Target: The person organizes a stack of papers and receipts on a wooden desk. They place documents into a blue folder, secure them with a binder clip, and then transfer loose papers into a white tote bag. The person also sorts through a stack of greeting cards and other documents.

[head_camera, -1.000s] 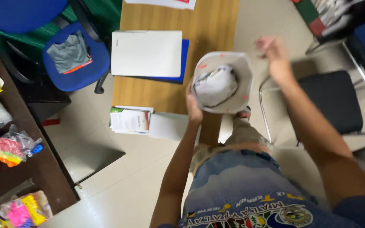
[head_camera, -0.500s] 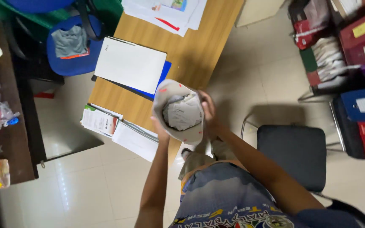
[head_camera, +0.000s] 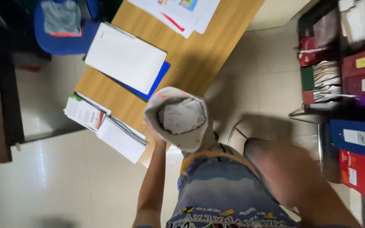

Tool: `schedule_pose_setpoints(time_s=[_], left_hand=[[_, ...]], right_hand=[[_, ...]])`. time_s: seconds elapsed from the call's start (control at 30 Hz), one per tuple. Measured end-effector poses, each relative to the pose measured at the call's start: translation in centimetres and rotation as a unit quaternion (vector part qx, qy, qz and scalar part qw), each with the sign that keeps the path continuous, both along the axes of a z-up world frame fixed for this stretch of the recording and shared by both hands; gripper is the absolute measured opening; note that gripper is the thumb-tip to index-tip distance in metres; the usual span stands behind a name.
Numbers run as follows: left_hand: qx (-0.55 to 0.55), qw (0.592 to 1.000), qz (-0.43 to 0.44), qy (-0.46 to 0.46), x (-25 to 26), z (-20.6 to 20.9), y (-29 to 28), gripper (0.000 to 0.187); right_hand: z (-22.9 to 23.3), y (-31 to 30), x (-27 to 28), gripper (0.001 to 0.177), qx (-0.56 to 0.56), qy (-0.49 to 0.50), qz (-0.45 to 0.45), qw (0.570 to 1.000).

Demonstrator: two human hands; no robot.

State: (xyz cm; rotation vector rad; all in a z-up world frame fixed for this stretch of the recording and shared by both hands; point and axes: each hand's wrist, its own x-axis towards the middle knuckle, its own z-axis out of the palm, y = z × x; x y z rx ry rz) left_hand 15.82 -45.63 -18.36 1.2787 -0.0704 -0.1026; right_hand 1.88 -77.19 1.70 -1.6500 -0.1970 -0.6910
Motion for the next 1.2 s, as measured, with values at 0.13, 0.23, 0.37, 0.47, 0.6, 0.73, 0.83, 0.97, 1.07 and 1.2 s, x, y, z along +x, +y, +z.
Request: schedule_pose_setpoints(time_s=[0.13,0.23,0.37,0.47,0.6,0.73,0.83,0.97,1.07,1.2], left_hand=[[-0.025,0.998,0.028,0.045,-0.6,-2.2,-1.2,0.072],[0.031,0.999,0.010,0.004,2.8,-3.0,-4.5,0.074],[0.087,0.993,-0.064,-0.047,4.2,0.4,-7.6,0.081],[0.125,0.990,-0.046,-0.047,5.2,-0.5,-7.1,0.080],[0.114,0.993,-0.012,-0.007,5.9,0.3,-7.8,0.078],[0.099,0.994,0.031,0.025,5.8,-1.6,-7.6,0.075],[0.042,0.997,0.049,0.047,5.3,0.2,-8.9,0.068],[0.095,0.985,0.114,0.092,2.5,-1.9,-9.4,0.047],[0.098,0.983,0.134,0.081,3.6,-0.9,-10.6,0.047],[0.094,0.981,0.158,0.064,6.5,-1.1,-13.7,0.047]], right_hand=[[0.6,-2.2,1.1,0.033,-0.018,0.048,0.049,0.997],[2.3,-5.1,5.1,0.032,-0.054,0.050,0.078,0.994],[3.8,-7.1,10.0,0.032,-0.085,0.053,0.135,0.986],[3.6,-9.0,12.2,0.032,-0.107,0.067,0.156,0.980],[5.5,-10.6,14.7,0.032,-0.140,0.073,0.191,0.969],[6.2,-12.2,15.9,0.032,-0.165,0.088,0.215,0.958],[6.5,-14.1,17.5,0.032,-0.190,0.093,0.237,0.948],[6.2,-15.5,20.5,0.033,-0.211,0.089,0.288,0.930],[6.0,-17.3,23.0,0.033,-0.230,0.082,0.319,0.916],[-2.8,-18.6,25.5,0.045,-0.322,0.009,0.362,0.875]])
